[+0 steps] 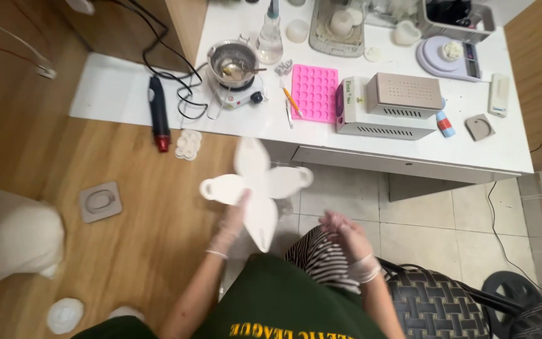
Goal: The person takes a white paper liner from a shelf, folds and shapes it around a candle, then attaches a green branded paper tag to the wrapped candle and ties it with string at the workbench.
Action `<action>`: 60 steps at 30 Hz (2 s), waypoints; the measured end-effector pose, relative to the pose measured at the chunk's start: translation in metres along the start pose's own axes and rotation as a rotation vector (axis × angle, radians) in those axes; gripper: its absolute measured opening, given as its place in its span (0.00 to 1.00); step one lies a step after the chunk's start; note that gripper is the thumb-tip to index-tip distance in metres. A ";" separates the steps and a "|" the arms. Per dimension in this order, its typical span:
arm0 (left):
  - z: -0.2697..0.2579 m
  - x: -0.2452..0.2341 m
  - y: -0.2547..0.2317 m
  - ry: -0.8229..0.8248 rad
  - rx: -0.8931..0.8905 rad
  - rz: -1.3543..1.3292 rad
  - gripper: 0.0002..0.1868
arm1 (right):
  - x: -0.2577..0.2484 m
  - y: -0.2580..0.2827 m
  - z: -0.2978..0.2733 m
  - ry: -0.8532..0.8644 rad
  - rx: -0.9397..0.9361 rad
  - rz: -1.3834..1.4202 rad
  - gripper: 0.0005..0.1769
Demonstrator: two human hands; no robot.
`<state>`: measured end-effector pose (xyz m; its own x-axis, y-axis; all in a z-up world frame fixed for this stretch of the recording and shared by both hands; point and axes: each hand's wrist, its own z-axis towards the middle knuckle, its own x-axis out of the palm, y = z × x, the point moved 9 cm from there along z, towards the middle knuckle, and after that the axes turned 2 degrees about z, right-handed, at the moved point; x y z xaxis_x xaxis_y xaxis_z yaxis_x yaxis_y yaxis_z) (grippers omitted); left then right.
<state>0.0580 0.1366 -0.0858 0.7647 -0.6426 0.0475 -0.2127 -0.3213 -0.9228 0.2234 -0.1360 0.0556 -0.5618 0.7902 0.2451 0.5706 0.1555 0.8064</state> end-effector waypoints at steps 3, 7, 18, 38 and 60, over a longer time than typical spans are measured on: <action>-0.048 0.056 -0.090 0.115 0.075 -0.148 0.27 | 0.042 0.056 -0.023 0.070 -0.006 -0.061 0.24; -0.048 0.097 -0.104 0.211 0.239 -0.155 0.26 | 0.059 0.056 0.000 0.058 -0.070 -0.176 0.27; -0.085 0.139 -0.279 0.386 0.671 0.229 0.50 | 0.067 0.149 0.016 -0.066 -0.437 -0.532 0.31; 0.098 0.328 -0.427 -0.028 0.301 -0.478 0.22 | 0.015 0.410 0.131 0.629 -0.508 -0.434 0.29; 0.167 0.337 -0.466 -0.062 0.565 -0.368 0.26 | -0.033 0.452 0.260 0.472 -0.566 -0.070 0.20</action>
<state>0.5161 0.1862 0.2969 0.7633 -0.5149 0.3902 0.4060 -0.0875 -0.9097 0.6554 0.0625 0.2722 -0.8562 0.4306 0.2856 0.1995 -0.2343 0.9515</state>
